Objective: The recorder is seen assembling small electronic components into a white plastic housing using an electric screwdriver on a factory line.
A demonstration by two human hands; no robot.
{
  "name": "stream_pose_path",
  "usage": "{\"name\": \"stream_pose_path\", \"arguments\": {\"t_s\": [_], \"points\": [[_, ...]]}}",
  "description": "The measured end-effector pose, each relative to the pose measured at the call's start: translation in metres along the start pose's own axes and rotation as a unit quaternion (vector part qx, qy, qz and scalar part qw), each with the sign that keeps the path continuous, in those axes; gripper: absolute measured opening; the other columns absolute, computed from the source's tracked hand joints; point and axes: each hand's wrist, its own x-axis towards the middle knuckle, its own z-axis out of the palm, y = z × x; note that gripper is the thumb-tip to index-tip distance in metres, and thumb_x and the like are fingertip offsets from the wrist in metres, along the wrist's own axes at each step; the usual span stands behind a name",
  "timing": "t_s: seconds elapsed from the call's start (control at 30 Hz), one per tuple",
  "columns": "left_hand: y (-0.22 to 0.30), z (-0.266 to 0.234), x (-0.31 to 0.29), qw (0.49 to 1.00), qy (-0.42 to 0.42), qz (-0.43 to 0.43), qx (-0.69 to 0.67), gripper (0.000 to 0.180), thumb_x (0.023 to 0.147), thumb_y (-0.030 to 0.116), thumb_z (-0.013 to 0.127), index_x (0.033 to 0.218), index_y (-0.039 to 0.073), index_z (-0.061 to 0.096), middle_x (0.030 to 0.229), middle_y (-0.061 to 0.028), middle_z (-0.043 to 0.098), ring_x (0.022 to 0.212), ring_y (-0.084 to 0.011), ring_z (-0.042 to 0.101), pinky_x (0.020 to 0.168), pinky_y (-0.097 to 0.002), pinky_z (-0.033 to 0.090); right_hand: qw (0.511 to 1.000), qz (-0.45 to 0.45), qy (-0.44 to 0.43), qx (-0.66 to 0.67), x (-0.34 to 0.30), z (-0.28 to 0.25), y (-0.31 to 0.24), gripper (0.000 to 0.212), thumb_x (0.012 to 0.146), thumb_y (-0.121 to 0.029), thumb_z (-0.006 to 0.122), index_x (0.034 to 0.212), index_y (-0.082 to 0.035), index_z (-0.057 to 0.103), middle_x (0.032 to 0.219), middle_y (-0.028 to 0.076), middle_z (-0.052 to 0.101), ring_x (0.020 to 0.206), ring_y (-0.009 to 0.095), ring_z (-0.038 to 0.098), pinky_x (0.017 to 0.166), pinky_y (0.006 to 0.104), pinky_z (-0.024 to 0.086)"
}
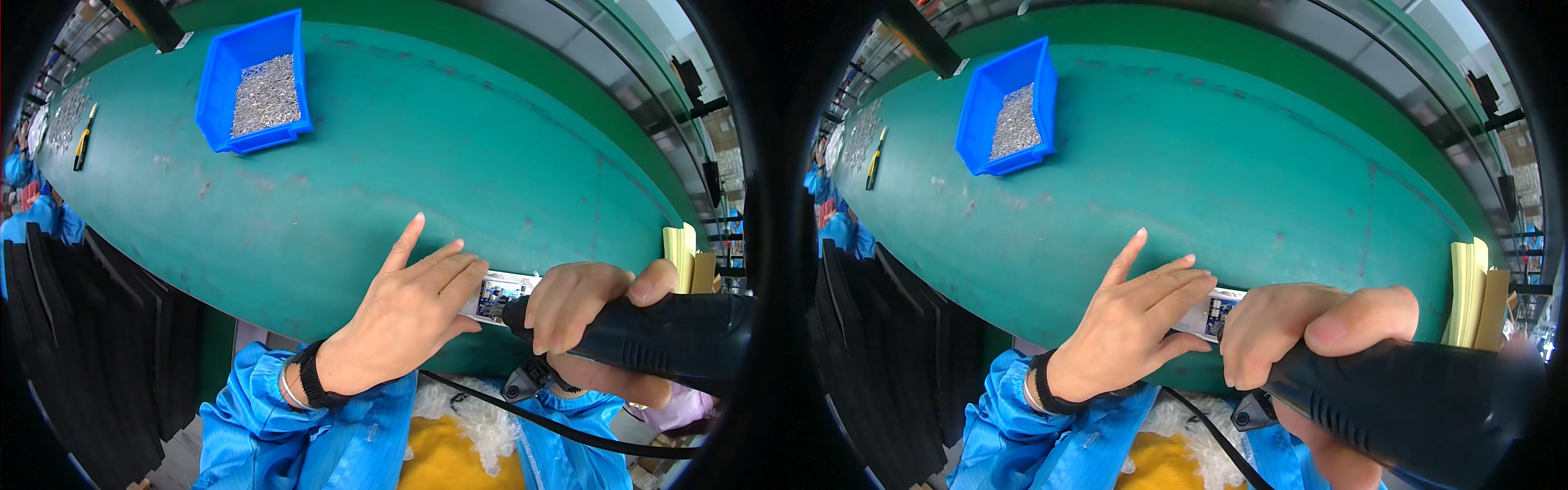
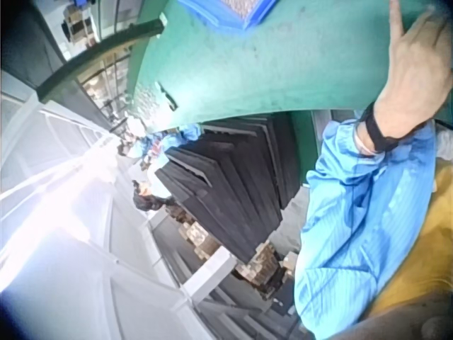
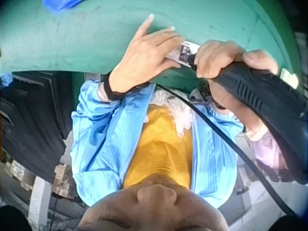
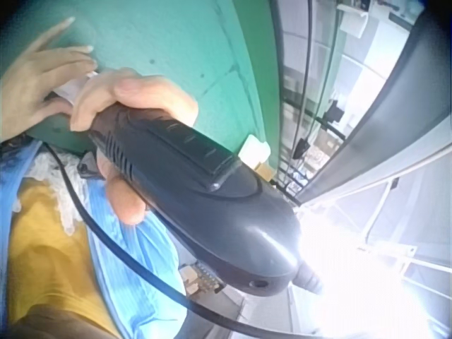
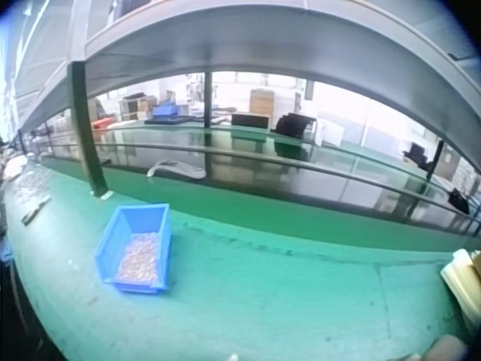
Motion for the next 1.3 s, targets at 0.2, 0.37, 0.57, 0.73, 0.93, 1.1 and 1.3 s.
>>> {"name": "stream_pose_path", "arguments": {"t_s": [0.2, 0.37, 0.57, 0.73, 0.93, 1.1, 1.3], "points": [[0.001, -0.001, 0.001, 1.0, -0.009, 0.003, -0.01, 0.054, 0.06, 0.021, 0.072, 0.107, 0.003, 0.052, 0.104, -0.0106, 0.057, 0.103, -0.0261, 0.054, 0.098, -0.0496, 0.028, 1.0, 0.006, 0.005, -0.016, 0.0, 0.001, -0.001, 0.064, 0.072, -0.056, 0.058, 0.108, -0.01, 0.031, 0.064, 0.009, 0.055, 0.047, 0.018, 0.055, 0.05, 0.0295, 0.045], [-0.002, 0.005, -0.001, 0.999, -0.003, -0.01, -0.048, 0.054, 0.062, 0.019, 0.07, 0.108, -0.001, 0.051, 0.106, -0.014, 0.056, 0.101, -0.0313, 0.054, 0.09, -0.0447, 0.04, 1.0, -0.013, -0.016, -0.013, 0.0, -0.002, 0.005, 0.064, 0.072, -0.055, 0.059, 0.107, -0.01, 0.031, 0.063, 0.008, 0.055, 0.048, 0.018, 0.055, 0.049, 0.0296, 0.045], [0.001, 0.006, 0.001, 0.998, 0.01, 0.001, -0.065, 0.052, 0.064, 0.017, 0.07, 0.108, -0.003, 0.051, 0.105, -0.0171, 0.054, 0.099, -0.0354, 0.054, 0.084, -0.0433, 0.045, 0.997, -0.007, -0.077, 0.009, 0.001, -0.005, 0.0, 0.063, 0.066, -0.036, 0.074, 0.104, -0.005, 0.035, 0.07, 0.016, 0.054, 0.059, 0.024, 0.054, 0.055, 0.0353, 0.043], [0.0, 0.007, 0.0, 0.998, 0.011, 0.003, -0.067, 0.052, 0.063, 0.017, 0.069, 0.108, -0.003, 0.051, 0.105, -0.0172, 0.054, 0.098, -0.0354, 0.054, 0.084, -0.0434, 0.045, 0.993, -0.032, -0.095, -0.066, 0.001, -0.008, 0.006, 0.062, 0.07, -0.052, 0.063, 0.104, -0.01, 0.033, 0.062, 0.006, 0.055, 0.046, 0.018, 0.055, 0.046, 0.0297, 0.045], [0.001, 0.009, 0.0, 0.998, 0.016, 0.008, -0.056, 0.051, 0.063, 0.017, 0.069, 0.106, -0.003, 0.051, 0.104, -0.0172, 0.055, 0.098, -0.0353, 0.054, 0.082, -0.0431, 0.046, 0.994, -0.014, -0.096, -0.048, -0.001, -0.008, 0.001, 0.06, 0.066, -0.04, 0.071, 0.102, -0.008, 0.035, 0.065, 0.01, 0.054, 0.05, 0.021, 0.054, 0.047, 0.0314, 0.044], [0.002, 0.007, -0.001, 0.999, 0.019, 0.006, -0.048, 0.053, 0.062, 0.016, 0.07, 0.107, -0.003, 0.05, 0.103, -0.0173, 0.055, 0.098, -0.0354, 0.054, 0.082, -0.0436, 0.046, 0.994, -0.031, -0.106, 0.005, 0.001, -0.007, 0.008, 0.063, 0.062, -0.033, 0.077, 0.1, -0.006, 0.035, 0.069, 0.014, 0.054, 0.053, 0.022, 0.052, 0.048, 0.0334, 0.042], [0.01, -0.006, 0.007, 0.998, -0.021, -0.035, -0.052, 0.052, 0.061, 0.013, 0.07, 0.106, -0.003, 0.05, 0.095, -0.0168, 0.055, 0.087, -0.0359, 0.055, 0.078, -0.0405, 0.047, 0.998, -0.022, -0.035, -0.043, -0.002, -0.002, 0.003, 0.065, 0.071, -0.055, 0.059, 0.109, -0.009, 0.033, 0.06, 0.006, 0.053, 0.047, 0.018, 0.054, 0.046, 0.0298, 0.044]]}}
